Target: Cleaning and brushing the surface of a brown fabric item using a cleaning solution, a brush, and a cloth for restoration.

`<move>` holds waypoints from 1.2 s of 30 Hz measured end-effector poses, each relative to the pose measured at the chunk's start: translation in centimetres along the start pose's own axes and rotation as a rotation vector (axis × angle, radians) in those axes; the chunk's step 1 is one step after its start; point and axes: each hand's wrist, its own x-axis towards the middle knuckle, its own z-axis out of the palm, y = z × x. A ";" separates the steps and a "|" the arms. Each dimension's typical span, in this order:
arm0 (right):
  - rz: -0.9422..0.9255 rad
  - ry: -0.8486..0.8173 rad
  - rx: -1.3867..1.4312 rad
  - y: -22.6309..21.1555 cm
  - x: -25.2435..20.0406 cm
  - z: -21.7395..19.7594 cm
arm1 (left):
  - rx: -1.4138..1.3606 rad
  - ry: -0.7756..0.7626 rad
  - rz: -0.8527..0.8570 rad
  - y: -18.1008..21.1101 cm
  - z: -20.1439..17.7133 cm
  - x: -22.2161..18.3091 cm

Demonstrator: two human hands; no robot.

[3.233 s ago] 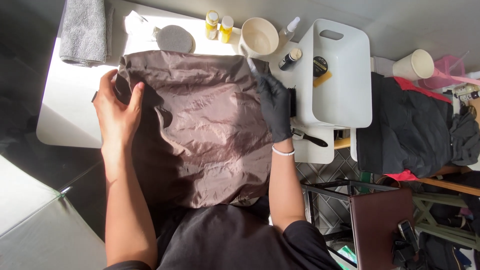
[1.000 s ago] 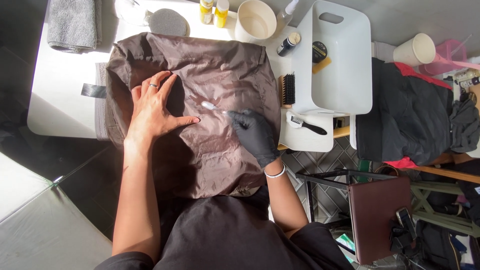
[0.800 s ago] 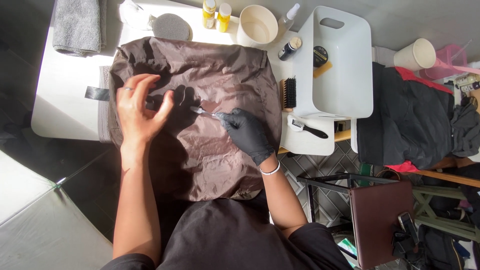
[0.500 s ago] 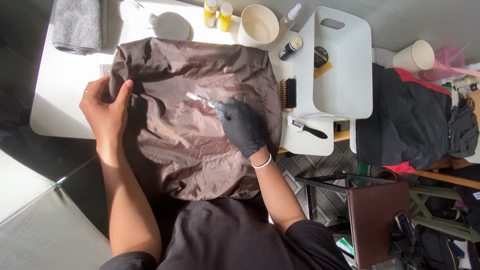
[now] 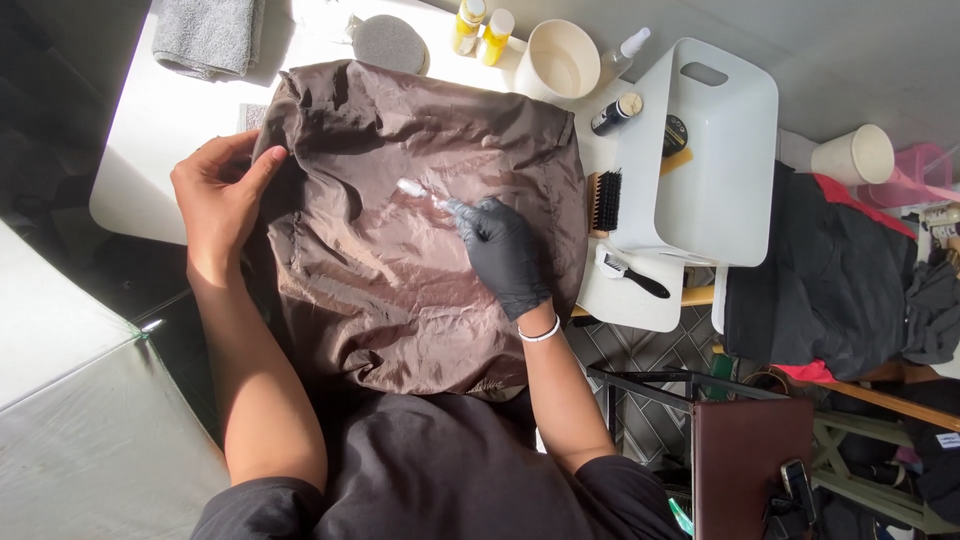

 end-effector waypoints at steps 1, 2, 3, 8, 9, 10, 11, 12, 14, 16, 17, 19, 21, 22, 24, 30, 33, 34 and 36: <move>-0.034 0.064 -0.065 0.0 -0.1 0.0 | 0.001 0.033 0.007 -0.2 0.1 -0.2; -0.073 0.133 -0.130 0.0 0.1 -0.1 | 0.002 0.067 0.019 -0.3 0.1 -0.1; -0.074 0.139 -0.132 -0.1 0.3 -0.3 | -0.001 0.066 0.025 -0.3 0.1 0.2; 0.025 0.076 -0.088 -0.2 -0.6 -0.5 | -0.249 0.290 0.023 -1.7 -0.8 -0.7; 0.021 0.083 -0.091 -0.2 -0.1 -0.6 | -0.253 0.288 0.030 -1.0 -1.4 -0.3; 0.063 0.048 -0.030 -0.2 -0.3 -0.7 | -0.576 0.498 -0.149 -0.5 -2.0 -0.6; 0.106 0.013 0.031 -0.3 -0.5 -0.7 | -0.894 0.713 -0.329 0.1 -2.6 -0.9; 0.108 0.015 0.028 -0.3 -0.7 -0.7 | -0.896 0.710 -0.331 -5.0 -5.0 -1.4; 0.072 0.047 -0.030 -0.3 -0.7 -0.7 | -1.858 -0.007 0.133 -14.7 -8.3 -4.8; 0.053 0.036 0.004 -0.4 -0.4 -0.8 | -1.866 0.015 0.167 -16.6 -9.4 -5.4; 0.037 0.022 0.041 -0.4 -0.3 -0.8 | -1.871 0.039 0.196 -17.6 -10.1 -6.1; 0.050 0.009 0.034 -0.4 -0.3 -0.7 | -1.894 -0.023 0.149 -19.0 -11.8 -6.1; 0.066 0.002 0.029 -0.3 -0.2 -0.5 | -1.915 -0.091 0.096 -19.8 -13.1 -5.9; 0.057 0.030 0.011 -0.1 -0.3 -0.3 | -1.877 -0.141 0.099 -19.9 -13.4 -5.8; 0.048 0.065 -0.009 0.6 -0.4 0.2 | -1.840 -0.199 0.102 -20.3 -14.1 -5.6; -0.095 0.138 -0.143 -0.2 -0.2 0.1 | -0.941 0.390 -0.315 -3.7 -7.9 -4.2; -0.065 0.180 -0.179 -0.2 0.3 -0.2 | -0.483 0.271 -0.430 0.3 -5.2 -3.3; -0.035 0.102 -0.186 -0.2 0.2 -0.1 | -0.437 0.177 -0.359 0.4 -4.6 -3.3; -0.008 0.023 -0.191 -1.0 0.1 -0.1 | -0.391 0.087 -0.287 0.8 -3.2 -3.4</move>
